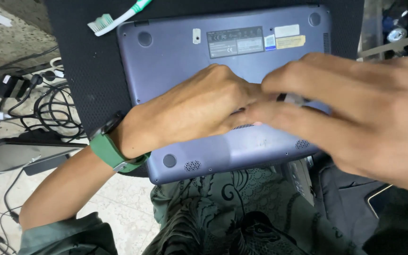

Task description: The person places a laptop on their lap and uses a screwdriver to remove screws from the bottom panel. They place the removed screws into a small plastic container and continue unscrewing the device.

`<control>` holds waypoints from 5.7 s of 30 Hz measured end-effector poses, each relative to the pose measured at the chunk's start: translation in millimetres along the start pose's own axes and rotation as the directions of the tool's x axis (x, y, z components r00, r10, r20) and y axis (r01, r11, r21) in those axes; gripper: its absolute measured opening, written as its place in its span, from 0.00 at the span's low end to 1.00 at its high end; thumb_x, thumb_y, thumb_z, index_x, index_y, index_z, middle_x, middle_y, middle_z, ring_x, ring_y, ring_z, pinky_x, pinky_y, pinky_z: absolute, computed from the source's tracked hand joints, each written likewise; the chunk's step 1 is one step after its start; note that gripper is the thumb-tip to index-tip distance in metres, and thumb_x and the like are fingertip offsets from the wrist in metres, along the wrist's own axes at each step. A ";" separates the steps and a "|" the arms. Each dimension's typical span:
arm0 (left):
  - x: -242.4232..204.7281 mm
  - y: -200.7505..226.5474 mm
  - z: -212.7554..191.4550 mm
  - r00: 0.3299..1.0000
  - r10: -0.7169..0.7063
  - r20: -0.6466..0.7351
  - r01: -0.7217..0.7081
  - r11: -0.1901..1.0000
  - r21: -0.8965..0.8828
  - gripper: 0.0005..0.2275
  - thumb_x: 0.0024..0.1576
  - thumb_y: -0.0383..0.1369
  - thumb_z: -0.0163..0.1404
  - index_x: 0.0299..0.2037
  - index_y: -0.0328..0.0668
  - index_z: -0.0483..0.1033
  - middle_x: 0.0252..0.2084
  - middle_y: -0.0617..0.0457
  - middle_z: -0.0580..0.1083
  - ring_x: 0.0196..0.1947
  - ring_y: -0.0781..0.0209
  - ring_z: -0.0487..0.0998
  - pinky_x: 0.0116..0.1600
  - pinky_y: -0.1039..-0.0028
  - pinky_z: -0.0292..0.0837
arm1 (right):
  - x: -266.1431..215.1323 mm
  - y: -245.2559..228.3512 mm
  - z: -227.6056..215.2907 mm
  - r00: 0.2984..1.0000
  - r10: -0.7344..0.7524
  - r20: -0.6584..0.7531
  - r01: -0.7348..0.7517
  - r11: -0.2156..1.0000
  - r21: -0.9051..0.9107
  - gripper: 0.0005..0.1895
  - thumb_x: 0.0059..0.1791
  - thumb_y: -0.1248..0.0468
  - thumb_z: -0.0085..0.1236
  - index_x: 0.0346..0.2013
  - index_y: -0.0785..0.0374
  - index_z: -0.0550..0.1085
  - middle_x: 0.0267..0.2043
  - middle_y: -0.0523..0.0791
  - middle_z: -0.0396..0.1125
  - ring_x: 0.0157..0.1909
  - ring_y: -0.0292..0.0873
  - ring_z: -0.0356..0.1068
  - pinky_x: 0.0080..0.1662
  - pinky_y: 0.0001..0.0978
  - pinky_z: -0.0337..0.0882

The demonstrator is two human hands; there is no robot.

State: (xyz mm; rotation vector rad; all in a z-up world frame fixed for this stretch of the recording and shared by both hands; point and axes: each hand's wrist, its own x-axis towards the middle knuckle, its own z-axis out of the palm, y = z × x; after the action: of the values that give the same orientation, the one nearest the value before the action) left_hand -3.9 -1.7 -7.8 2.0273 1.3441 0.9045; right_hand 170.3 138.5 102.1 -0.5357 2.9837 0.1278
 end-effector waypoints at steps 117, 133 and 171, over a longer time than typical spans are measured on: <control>-146.7 54.5 75.7 0.439 -0.584 -0.683 0.746 0.661 -0.086 0.18 0.60 0.32 0.54 0.57 0.26 0.78 0.41 0.45 0.75 0.32 0.59 0.72 0.39 0.73 0.71 | -110.2 -73.3 136.4 0.276 0.939 0.206 -0.842 0.133 0.523 0.31 0.55 0.54 0.53 0.66 0.74 0.67 0.44 0.56 0.70 0.43 0.54 0.72 0.47 0.45 0.70; -226.7 94.9 84.3 0.252 -0.912 -0.323 0.523 0.409 -0.748 0.32 0.55 0.20 0.41 0.75 0.33 0.59 0.38 0.55 0.56 0.18 0.71 0.52 0.23 0.83 0.45 | -134.2 -108.6 159.9 0.305 0.948 -0.091 -0.275 0.179 0.945 0.43 0.41 0.52 0.62 0.64 0.77 0.65 0.41 0.51 0.75 0.33 0.40 0.78 0.33 0.27 0.81; -104.5 11.4 -20.4 -0.015 -0.221 -0.975 -0.542 0.821 -0.177 0.32 0.48 0.64 0.32 0.34 0.42 0.72 0.29 0.50 0.67 0.33 0.53 0.72 0.51 0.59 0.73 | -64.9 -127.0 12.7 0.682 0.450 -0.576 -0.327 0.892 0.311 0.12 0.47 0.66 0.55 0.19 0.57 0.68 0.11 0.38 0.53 0.13 0.33 0.57 0.23 0.24 0.67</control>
State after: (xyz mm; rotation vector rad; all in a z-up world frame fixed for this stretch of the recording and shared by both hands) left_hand -42.1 -101.7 -11.1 0.7590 1.0367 2.8944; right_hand 276.5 43.4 89.2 0.1503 3.6755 -0.3824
